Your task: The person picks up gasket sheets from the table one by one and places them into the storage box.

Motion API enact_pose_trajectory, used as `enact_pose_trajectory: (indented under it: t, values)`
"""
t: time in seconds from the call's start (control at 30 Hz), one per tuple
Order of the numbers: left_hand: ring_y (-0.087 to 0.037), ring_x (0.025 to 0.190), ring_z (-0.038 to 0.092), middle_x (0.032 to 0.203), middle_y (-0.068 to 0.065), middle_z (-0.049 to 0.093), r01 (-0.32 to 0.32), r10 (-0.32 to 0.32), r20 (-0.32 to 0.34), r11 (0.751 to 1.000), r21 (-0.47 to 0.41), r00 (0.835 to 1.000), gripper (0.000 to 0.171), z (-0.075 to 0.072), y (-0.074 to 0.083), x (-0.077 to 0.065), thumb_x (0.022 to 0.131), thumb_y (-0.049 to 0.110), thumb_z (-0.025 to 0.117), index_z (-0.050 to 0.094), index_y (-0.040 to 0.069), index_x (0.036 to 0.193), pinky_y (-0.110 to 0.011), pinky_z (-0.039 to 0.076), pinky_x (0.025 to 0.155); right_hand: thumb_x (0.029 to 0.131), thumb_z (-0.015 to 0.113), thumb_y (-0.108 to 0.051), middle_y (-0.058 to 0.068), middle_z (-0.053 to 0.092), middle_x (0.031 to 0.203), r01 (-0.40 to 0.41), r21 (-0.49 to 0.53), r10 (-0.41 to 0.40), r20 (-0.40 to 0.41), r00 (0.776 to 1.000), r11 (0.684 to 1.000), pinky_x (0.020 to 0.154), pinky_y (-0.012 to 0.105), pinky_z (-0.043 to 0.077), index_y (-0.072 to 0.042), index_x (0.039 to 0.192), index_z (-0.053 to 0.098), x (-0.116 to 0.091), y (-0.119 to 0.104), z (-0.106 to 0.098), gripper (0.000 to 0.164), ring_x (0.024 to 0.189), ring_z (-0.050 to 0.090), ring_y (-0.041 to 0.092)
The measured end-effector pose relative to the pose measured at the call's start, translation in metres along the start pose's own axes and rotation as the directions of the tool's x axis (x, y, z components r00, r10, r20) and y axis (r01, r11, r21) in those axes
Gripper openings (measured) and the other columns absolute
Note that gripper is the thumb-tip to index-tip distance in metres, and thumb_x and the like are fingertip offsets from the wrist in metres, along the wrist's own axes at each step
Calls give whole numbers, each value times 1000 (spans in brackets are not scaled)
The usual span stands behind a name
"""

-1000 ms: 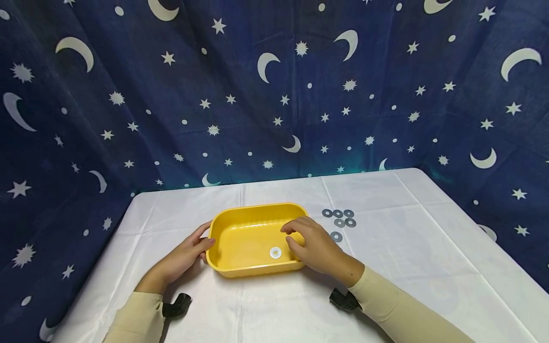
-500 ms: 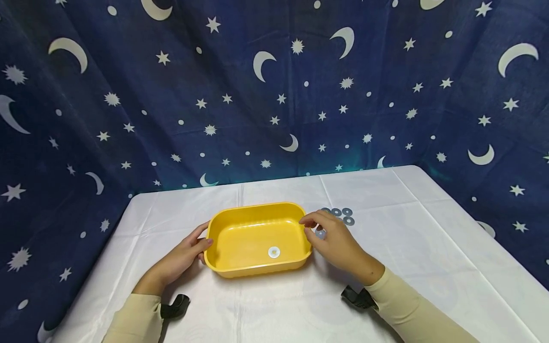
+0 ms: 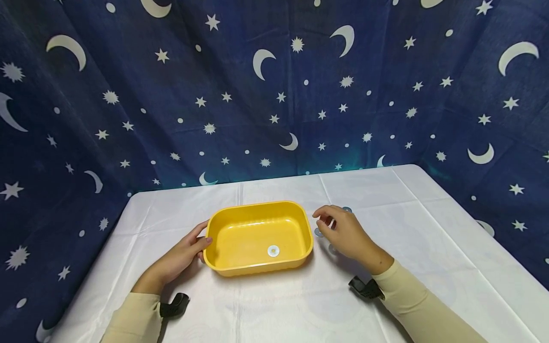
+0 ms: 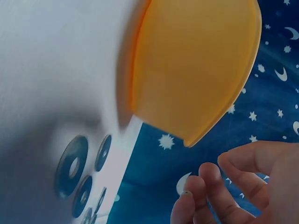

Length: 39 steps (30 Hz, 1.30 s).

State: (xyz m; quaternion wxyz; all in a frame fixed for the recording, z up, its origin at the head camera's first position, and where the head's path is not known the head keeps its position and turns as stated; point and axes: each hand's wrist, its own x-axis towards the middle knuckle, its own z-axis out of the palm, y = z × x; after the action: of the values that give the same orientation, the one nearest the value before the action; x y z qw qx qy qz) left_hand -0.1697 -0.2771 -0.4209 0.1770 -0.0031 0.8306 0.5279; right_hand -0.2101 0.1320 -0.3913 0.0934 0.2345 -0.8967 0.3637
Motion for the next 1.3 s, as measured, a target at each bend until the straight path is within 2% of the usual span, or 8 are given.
enact_pose_trajectory:
  t: [0.37, 0.67, 1.07, 1.3]
  values:
    - [-21, 88, 57, 95, -9, 57, 9, -9, -6, 1000, -3, 1000, 64, 0, 1, 0, 102, 48, 49, 22, 30, 158, -41, 31, 100, 93, 67, -10, -1, 63, 85, -79, -60, 83, 68, 994, 995, 70, 28, 49, -8, 107, 69, 5, 18, 0, 14, 80, 55, 15]
    - [-21, 88, 57, 93, -8, 57, 5, -5, -9, 1000, 6, 1000, 64, 1, 3, -1, 103, 47, 48, 22, 28, 158, -40, 32, 99, 93, 67, -10, 1, 64, 85, -120, -88, 130, 110, 985, 989, 69, 28, 49, -7, 108, 70, 7, 22, 0, 16, 78, 55, 16]
    - [-21, 88, 56, 92, -8, 56, 6, -6, -5, 1000, 2, 1000, 64, 1, 3, -1, 103, 47, 48, 22, 28, 158, -40, 31, 100, 93, 69, -13, 3, 61, 84, -178, -87, 192, 209, 959, 980, 59, 25, 47, -6, 113, 70, 8, 29, 2, 21, 71, 52, 17]
    - [-20, 87, 57, 92, -7, 56, 1, -1, -2, 1000, 7, 1000, 64, 1, 2, 0, 103, 47, 48, 22, 28, 158, -36, 34, 98, 93, 69, -16, 4, 61, 89, -165, -120, 189, 223, 956, 979, 68, 28, 47, -7, 115, 70, 8, 34, 5, 23, 77, 52, 17]
